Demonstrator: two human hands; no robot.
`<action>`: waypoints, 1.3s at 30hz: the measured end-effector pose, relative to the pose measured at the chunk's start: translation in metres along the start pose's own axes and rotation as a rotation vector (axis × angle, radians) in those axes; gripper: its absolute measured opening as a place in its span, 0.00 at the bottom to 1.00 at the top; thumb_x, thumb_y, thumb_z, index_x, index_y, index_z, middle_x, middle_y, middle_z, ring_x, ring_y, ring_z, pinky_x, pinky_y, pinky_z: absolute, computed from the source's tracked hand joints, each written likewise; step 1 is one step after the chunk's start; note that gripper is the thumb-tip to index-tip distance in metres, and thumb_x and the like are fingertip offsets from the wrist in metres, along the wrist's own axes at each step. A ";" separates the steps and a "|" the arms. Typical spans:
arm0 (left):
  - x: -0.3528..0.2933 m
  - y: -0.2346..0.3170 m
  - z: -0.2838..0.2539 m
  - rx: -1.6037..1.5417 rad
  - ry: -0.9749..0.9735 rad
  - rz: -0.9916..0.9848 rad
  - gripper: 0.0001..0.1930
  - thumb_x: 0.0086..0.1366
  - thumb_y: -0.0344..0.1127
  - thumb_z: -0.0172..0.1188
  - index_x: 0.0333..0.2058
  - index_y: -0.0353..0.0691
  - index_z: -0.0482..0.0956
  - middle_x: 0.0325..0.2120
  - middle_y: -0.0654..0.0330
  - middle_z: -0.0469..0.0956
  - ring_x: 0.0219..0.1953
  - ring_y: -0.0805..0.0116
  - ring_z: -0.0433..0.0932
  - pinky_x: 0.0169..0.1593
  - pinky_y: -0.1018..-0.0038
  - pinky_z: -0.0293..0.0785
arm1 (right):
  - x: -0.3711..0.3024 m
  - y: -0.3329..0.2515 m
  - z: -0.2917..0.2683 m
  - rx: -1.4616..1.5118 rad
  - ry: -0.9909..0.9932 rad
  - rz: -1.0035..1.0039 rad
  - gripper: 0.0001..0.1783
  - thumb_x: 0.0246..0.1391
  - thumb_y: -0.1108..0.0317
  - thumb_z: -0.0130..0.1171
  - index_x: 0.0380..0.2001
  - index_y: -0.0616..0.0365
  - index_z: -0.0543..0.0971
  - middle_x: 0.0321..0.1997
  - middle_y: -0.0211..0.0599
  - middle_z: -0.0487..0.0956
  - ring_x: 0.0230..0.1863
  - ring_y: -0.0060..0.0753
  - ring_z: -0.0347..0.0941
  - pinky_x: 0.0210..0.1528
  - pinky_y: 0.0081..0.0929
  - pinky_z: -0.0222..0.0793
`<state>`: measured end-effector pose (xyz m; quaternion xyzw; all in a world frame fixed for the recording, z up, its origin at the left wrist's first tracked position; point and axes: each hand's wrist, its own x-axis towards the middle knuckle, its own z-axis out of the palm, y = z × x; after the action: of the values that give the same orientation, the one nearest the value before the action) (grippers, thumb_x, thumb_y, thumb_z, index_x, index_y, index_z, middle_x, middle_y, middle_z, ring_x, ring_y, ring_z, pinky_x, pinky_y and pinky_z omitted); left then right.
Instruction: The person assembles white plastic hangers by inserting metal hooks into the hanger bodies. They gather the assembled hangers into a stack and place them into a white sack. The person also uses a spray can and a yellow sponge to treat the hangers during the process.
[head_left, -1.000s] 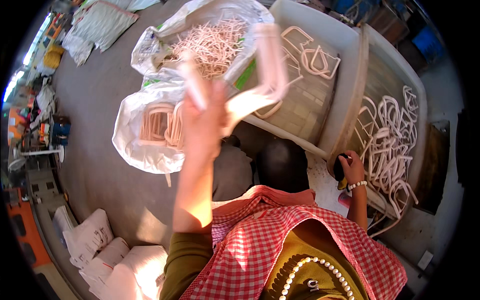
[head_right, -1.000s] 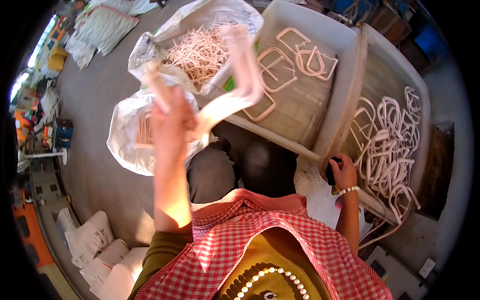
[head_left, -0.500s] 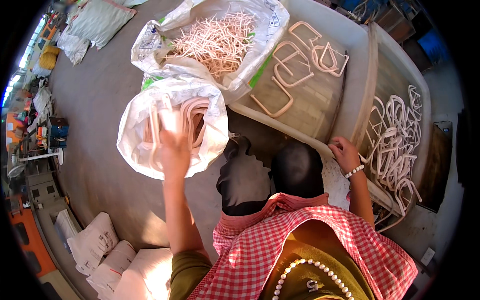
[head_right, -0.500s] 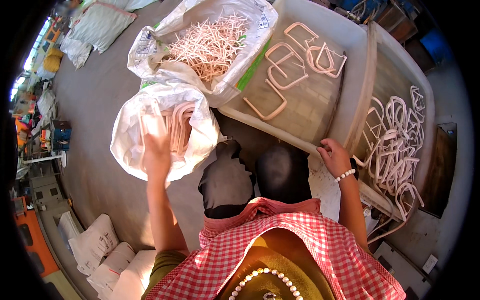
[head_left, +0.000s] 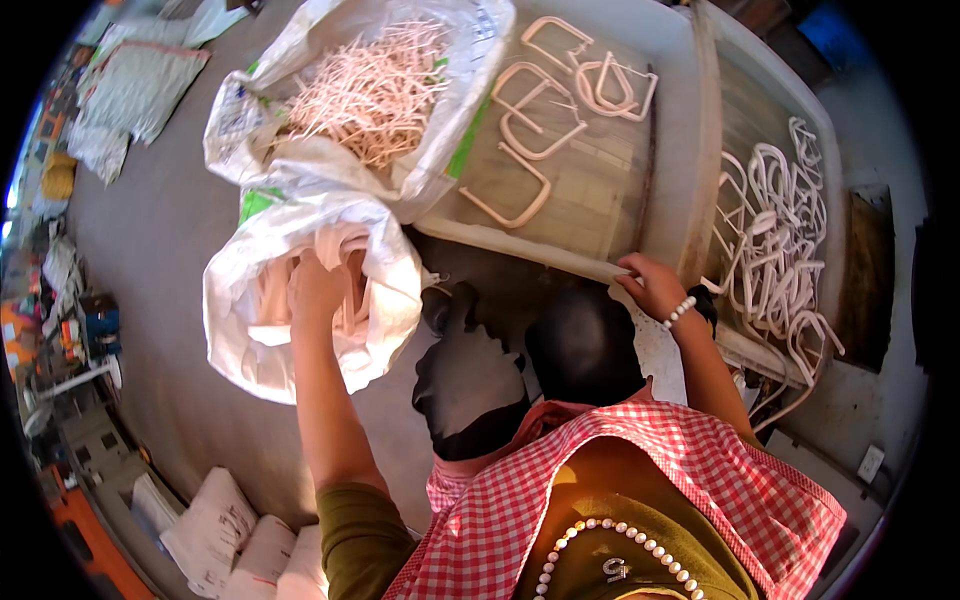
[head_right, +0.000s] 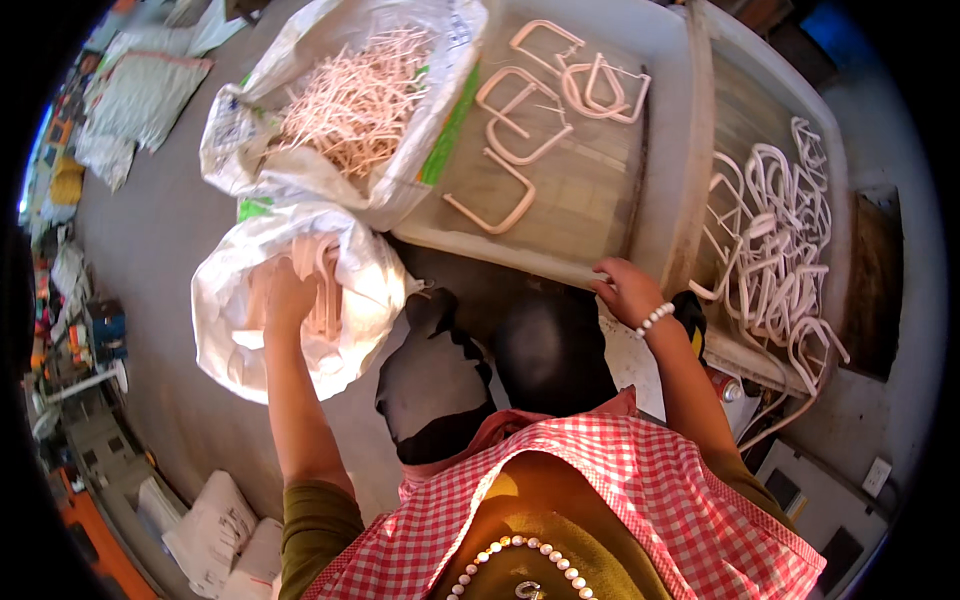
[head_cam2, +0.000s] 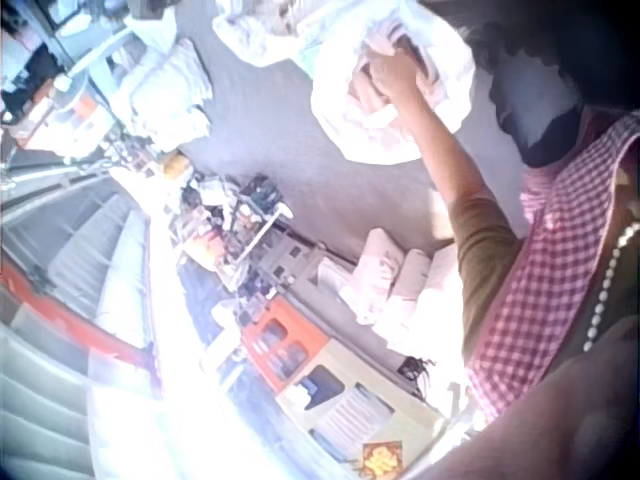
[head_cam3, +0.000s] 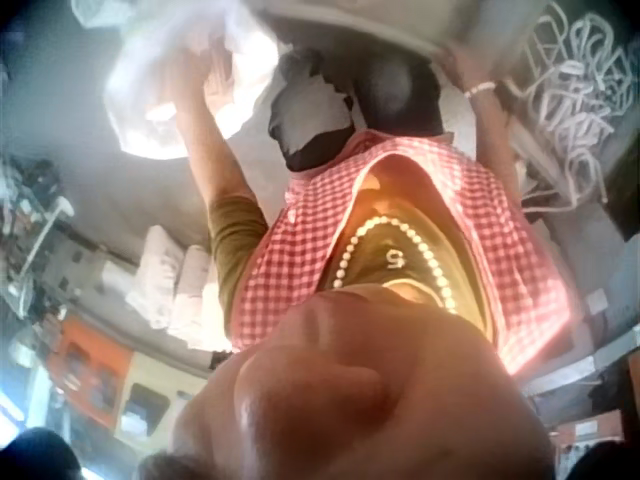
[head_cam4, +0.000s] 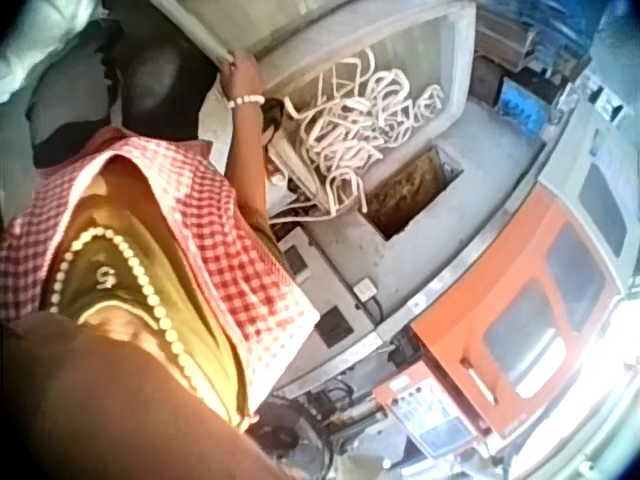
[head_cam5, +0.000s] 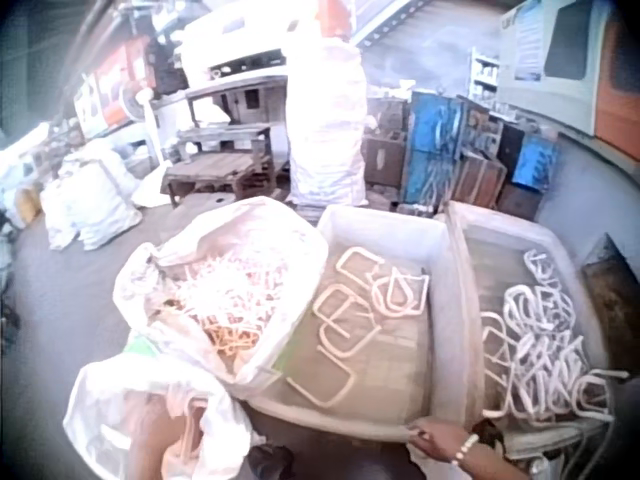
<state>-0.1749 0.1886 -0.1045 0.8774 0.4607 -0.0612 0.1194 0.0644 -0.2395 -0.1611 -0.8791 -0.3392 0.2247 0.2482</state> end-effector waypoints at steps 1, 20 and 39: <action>0.008 0.009 0.015 -0.053 0.034 -0.026 0.24 0.58 0.40 0.54 0.47 0.26 0.67 0.44 0.37 0.73 0.48 0.42 0.72 0.50 0.57 0.68 | 0.007 0.000 0.002 -0.023 -0.019 -0.010 0.13 0.52 0.62 0.59 0.38 0.56 0.75 0.36 0.45 0.77 0.37 0.47 0.75 0.39 0.38 0.71; -0.063 0.119 -0.019 -1.097 -0.205 0.085 0.10 0.67 0.35 0.53 0.38 0.33 0.74 0.28 0.64 0.73 0.29 0.78 0.70 0.33 0.81 0.67 | 0.223 0.068 0.194 -0.809 -0.478 -0.453 0.14 0.52 0.62 0.53 0.42 0.51 0.76 0.43 0.41 0.77 0.47 0.42 0.72 0.60 0.46 0.55; 0.031 0.190 0.088 -1.113 -0.903 0.056 0.18 0.67 0.33 0.53 0.53 0.34 0.68 0.37 0.61 0.75 0.37 0.76 0.73 0.43 0.79 0.70 | 0.405 0.038 0.162 -0.006 0.169 0.174 0.20 0.50 0.63 0.56 0.46 0.55 0.68 0.49 0.52 0.73 0.49 0.53 0.72 0.47 0.43 0.70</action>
<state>-0.0001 0.0860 -0.1668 0.5869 0.3068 -0.1711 0.7295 0.2621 0.0689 -0.4012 -0.9217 -0.2403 0.1694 0.2530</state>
